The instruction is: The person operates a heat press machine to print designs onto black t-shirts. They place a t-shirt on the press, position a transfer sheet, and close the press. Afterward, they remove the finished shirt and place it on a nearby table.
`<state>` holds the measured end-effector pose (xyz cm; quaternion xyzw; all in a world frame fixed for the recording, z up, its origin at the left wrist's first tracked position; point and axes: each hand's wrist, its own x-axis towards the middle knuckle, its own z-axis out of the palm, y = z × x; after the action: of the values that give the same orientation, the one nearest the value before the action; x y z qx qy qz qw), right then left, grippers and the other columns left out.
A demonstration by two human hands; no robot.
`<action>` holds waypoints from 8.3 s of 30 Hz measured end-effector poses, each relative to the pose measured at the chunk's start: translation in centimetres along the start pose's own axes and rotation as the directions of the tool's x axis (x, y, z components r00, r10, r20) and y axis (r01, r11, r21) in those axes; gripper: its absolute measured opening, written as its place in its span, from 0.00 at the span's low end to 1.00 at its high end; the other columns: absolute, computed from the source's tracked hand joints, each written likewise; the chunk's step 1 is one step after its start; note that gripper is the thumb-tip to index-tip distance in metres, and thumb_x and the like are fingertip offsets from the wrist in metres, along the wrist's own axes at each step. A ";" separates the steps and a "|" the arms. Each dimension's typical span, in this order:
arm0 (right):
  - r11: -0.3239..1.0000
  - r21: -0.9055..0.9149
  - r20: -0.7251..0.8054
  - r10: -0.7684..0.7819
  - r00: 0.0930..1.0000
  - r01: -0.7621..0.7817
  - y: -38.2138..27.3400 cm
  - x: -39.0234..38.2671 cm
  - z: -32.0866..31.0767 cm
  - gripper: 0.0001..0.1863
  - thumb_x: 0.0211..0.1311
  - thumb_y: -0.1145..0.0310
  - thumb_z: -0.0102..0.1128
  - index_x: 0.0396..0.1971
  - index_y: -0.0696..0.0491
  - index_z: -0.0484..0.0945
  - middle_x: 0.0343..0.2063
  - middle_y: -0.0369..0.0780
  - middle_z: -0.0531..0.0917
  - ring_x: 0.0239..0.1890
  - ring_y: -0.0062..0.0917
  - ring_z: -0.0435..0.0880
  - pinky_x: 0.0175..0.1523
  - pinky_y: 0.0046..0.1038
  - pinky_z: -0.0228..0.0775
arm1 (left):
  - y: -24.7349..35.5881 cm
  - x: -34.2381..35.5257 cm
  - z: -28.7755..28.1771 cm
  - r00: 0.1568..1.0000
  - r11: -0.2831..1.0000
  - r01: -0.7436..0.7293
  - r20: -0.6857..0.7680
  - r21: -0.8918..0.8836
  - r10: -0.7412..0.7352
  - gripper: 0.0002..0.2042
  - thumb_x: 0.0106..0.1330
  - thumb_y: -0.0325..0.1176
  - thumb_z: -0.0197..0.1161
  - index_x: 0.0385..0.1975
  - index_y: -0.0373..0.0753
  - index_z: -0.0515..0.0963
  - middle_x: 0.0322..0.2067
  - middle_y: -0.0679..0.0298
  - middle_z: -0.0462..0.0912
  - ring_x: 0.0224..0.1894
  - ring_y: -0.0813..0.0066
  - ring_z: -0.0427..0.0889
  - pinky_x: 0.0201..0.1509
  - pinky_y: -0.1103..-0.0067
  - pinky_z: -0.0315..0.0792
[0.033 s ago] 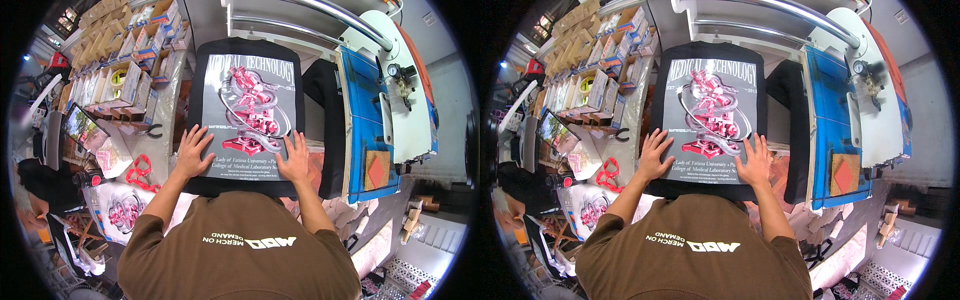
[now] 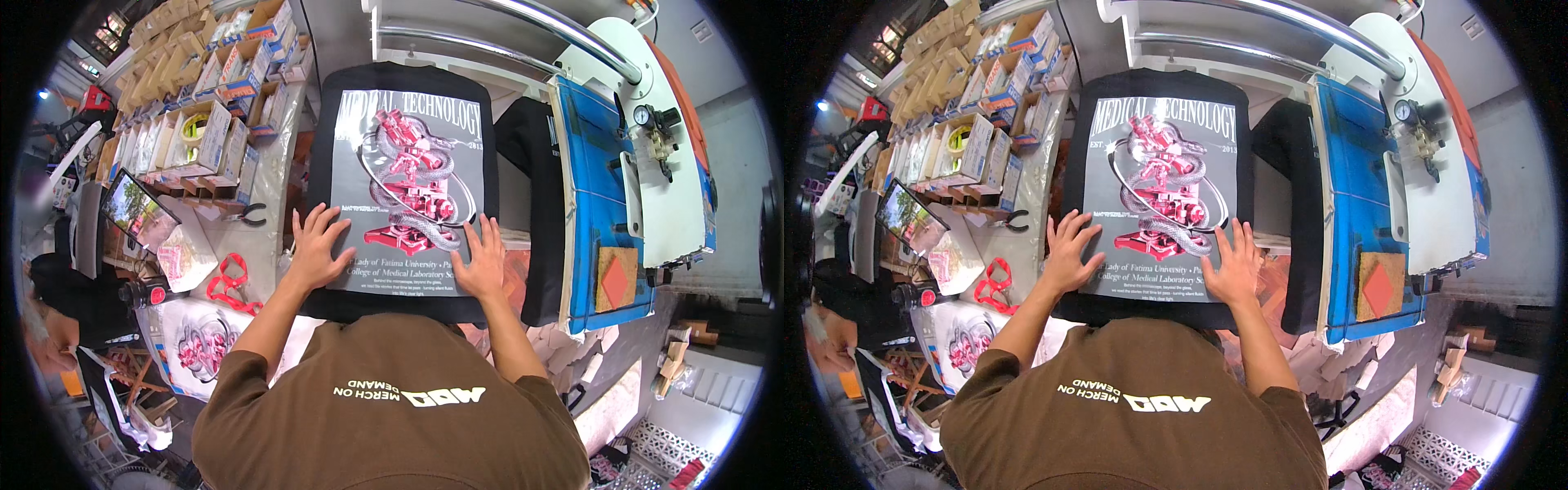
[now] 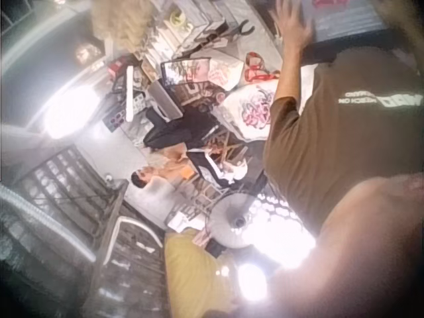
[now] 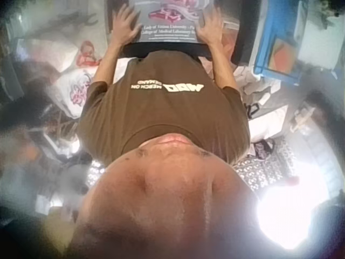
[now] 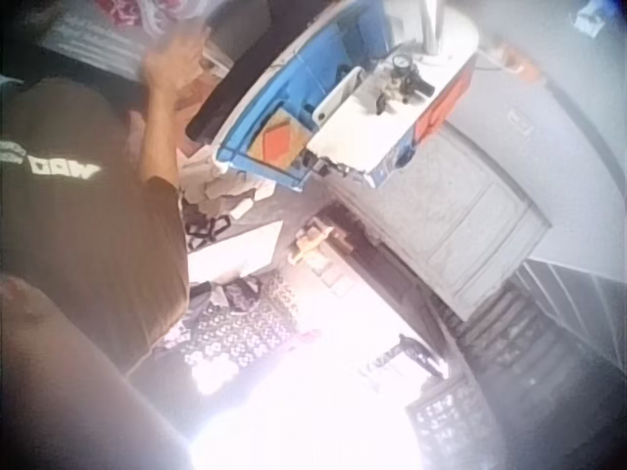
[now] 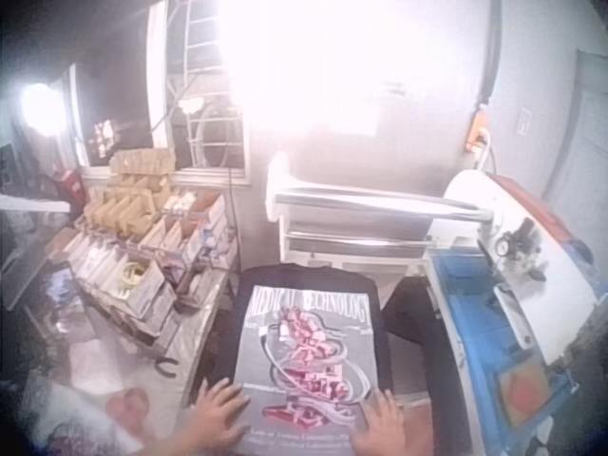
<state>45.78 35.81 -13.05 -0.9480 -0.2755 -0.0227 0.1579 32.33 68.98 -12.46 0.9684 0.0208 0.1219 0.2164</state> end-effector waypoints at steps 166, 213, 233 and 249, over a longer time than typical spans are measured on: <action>-0.389 0.874 0.471 0.538 0.699 -0.290 16.7 29.7 4.1 0.20 0.60 0.65 0.66 0.49 0.59 0.78 0.50 0.46 0.82 0.54 0.39 0.80 0.66 0.41 0.65 | -24.6 22.4 5.8 0.740 -0.105 0.219 0.235 -0.970 -0.630 0.13 0.65 0.33 0.67 0.45 0.33 0.79 0.36 0.64 0.85 0.35 0.76 0.84 0.40 0.81 0.77; -0.331 0.818 0.574 0.403 0.713 -0.471 12.5 -7.2 -1.5 0.14 0.67 0.71 0.61 0.49 0.61 0.78 0.44 0.40 0.84 0.47 0.25 0.81 0.58 0.26 0.70 | -16.2 -10.2 1.2 0.737 -0.200 0.492 0.527 -0.847 -0.423 0.11 0.69 0.32 0.63 0.47 0.37 0.77 0.40 0.64 0.86 0.39 0.79 0.85 0.44 0.81 0.79; -0.182 0.886 0.457 0.506 0.732 -0.427 10.7 -8.5 0.0 0.15 0.71 0.70 0.57 0.52 0.63 0.75 0.49 0.42 0.81 0.51 0.24 0.80 0.59 0.25 0.70 | -12.9 -10.5 -1.4 0.676 -0.057 0.549 0.484 -0.834 -0.557 0.11 0.63 0.33 0.70 0.42 0.36 0.81 0.30 0.71 0.82 0.30 0.83 0.79 0.38 0.83 0.73; -0.117 0.909 0.389 0.586 0.711 -0.400 12.3 -8.7 1.8 0.15 0.65 0.70 0.64 0.46 0.65 0.79 0.44 0.41 0.84 0.50 0.24 0.79 0.59 0.24 0.65 | -14.7 -11.4 0.9 0.709 0.003 0.561 0.478 -0.828 -0.518 0.14 0.70 0.35 0.62 0.49 0.34 0.78 0.40 0.66 0.85 0.38 0.79 0.82 0.43 0.82 0.73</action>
<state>44.84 22.10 -19.39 -0.6251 0.1685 0.1543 0.7463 21.69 80.86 -22.08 0.5514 0.3074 -0.0013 0.7755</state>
